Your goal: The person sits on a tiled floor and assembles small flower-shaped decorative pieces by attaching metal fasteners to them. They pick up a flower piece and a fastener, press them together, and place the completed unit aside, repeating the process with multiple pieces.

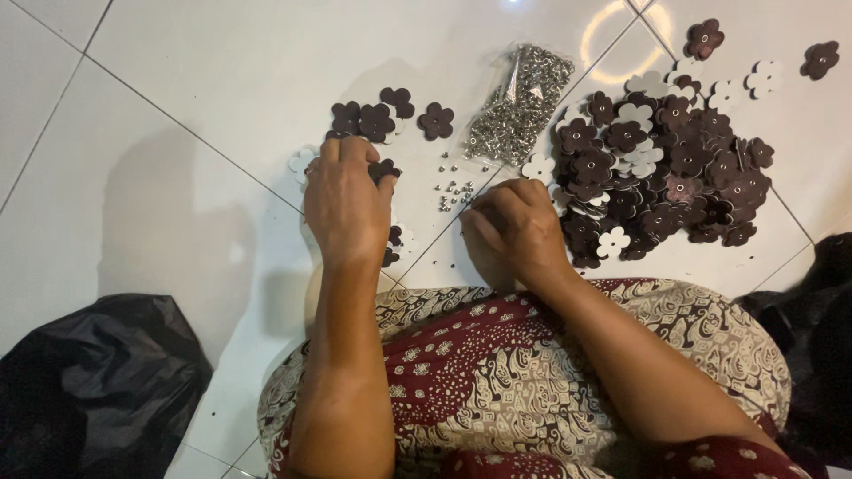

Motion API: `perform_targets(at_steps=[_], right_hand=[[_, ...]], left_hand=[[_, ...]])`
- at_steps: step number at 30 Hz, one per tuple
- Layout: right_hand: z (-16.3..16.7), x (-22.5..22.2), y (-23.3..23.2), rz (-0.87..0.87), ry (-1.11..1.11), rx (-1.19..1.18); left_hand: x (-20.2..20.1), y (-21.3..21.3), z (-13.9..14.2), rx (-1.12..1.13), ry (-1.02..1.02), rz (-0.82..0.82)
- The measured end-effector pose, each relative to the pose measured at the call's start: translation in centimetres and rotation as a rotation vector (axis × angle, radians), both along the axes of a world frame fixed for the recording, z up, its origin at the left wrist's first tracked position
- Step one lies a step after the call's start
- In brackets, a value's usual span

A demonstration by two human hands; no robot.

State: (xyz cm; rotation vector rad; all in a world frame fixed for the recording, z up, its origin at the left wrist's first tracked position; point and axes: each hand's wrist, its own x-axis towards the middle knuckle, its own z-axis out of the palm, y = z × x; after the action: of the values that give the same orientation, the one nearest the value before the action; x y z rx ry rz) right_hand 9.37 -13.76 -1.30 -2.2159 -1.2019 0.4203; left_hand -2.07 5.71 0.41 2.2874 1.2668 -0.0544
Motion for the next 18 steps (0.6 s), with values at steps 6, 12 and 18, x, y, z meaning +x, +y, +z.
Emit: perform_targets(at_steps=[6,12,18], right_hand=[[-0.3,-0.5,-0.1,-0.006,-0.038,-0.011],[-0.4,-0.1,-0.2,-0.001,-0.017,0.037],[-0.2,0.0,0.1,-0.14,0.304,0.148]], left_hand=[[1.3,-0.9,-0.1,-0.478,-0.229,0.107],[1.4,-1.9,-0.8,-0.803,-0.462,0.115],[1.1,-2.2,-1.3,-0.829,-0.386,0.043]])
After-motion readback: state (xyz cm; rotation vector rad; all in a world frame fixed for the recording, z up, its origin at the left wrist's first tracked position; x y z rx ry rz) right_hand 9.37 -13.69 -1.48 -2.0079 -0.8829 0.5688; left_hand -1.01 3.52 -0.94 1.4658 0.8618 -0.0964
